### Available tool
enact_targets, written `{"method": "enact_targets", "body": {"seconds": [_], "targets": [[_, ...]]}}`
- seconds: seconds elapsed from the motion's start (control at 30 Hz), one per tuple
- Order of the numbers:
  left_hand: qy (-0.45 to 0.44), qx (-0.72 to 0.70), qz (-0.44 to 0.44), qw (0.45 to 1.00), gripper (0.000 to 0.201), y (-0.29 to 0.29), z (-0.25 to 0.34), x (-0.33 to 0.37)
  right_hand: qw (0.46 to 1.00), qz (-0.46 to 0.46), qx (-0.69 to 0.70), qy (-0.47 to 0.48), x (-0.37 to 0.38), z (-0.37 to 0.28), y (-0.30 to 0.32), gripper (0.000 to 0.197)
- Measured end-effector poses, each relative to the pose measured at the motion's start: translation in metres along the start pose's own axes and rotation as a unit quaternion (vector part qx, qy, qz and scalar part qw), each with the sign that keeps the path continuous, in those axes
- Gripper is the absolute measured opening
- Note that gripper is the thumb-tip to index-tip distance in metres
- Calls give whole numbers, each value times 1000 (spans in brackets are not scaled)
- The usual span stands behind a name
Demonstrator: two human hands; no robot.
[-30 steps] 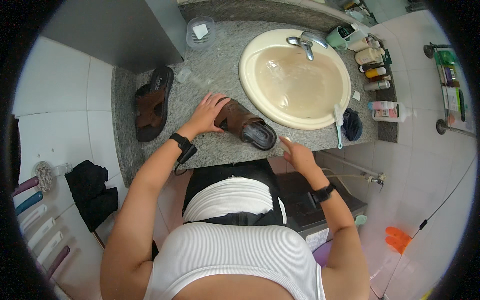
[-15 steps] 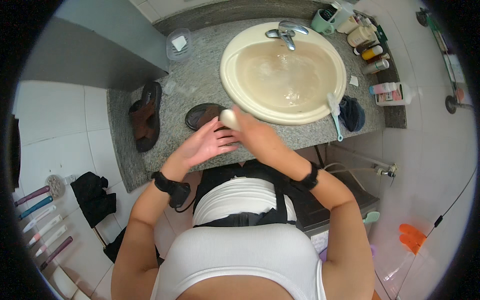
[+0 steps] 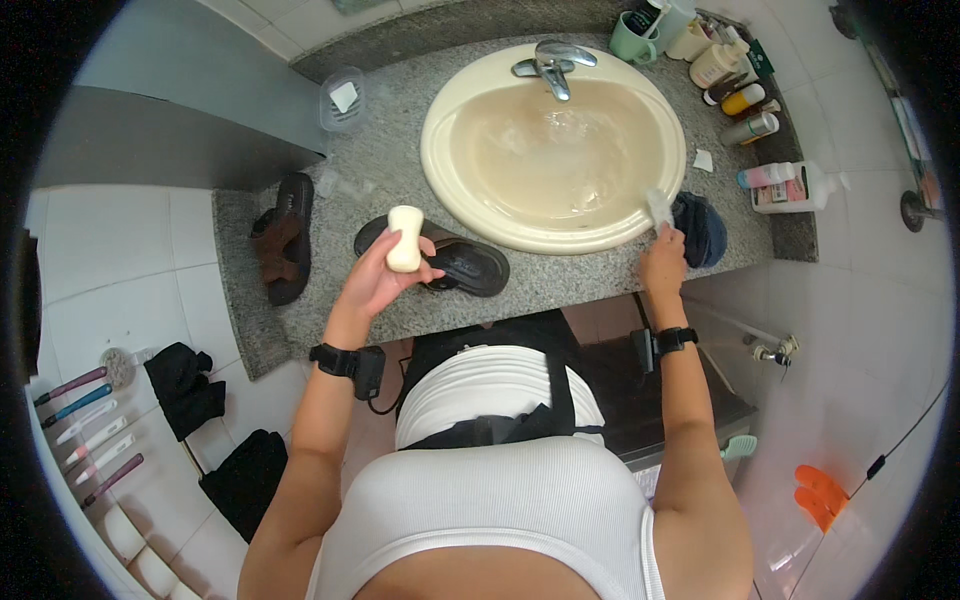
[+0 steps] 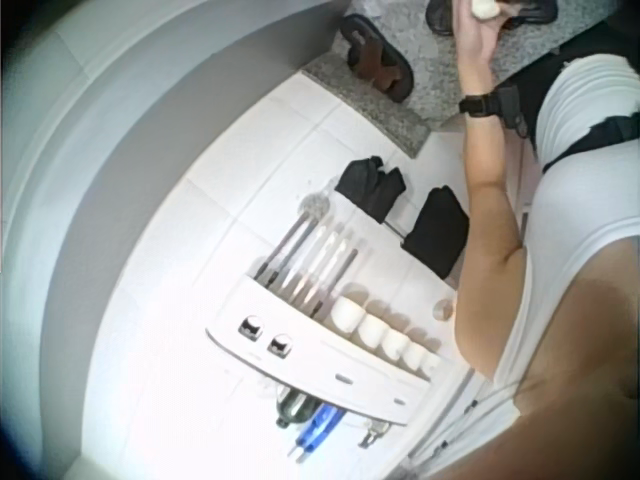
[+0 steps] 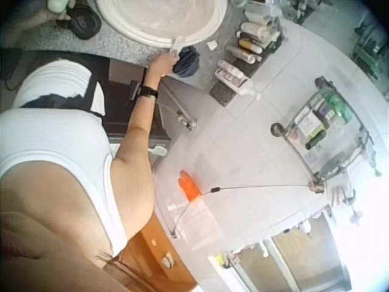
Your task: The person cleans a pair of shoes using a brush and a bar of soap at a bathroom sink.
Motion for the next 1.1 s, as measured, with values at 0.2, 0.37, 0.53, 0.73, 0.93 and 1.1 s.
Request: {"method": "enact_targets", "body": {"seconds": [0.2, 0.37, 0.53, 0.73, 0.93, 1.1], "targets": [[-51, -66, -96, 992, 46, -26, 3, 3, 993, 77, 88, -34, 5, 7, 4, 59], [-72, -105, -168, 978, 35, -25, 1, 20, 991, 105, 82, -34, 12, 28, -7, 59], [-66, -56, -4, 996, 24, -23, 11, 17, 989, 94, 112, -26, 15, 24, -4, 60], [-47, -212, -104, 971, 11, 2, 1, 25, 986, 78, 149, -7, 17, 20, -9, 45], [-64, -67, 104, 990, 19, 1, 13, 29, 959, 85, 264, 61, 9, -27, 31, 40], [-35, -140, 0, 990, 35, 15, 0, 44, 923, -122, 338, 134, -15, -140, 98, 42]]}}
Point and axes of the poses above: each hand's wrist, its own x-axis towards the middle knuckle, its own y-axis out of the back of the hand, z = x × y, the point moved 5 cm from there along x, towards the middle knuckle, and after that the axes turned 7 degrees about -z, right-handed, at the moved point
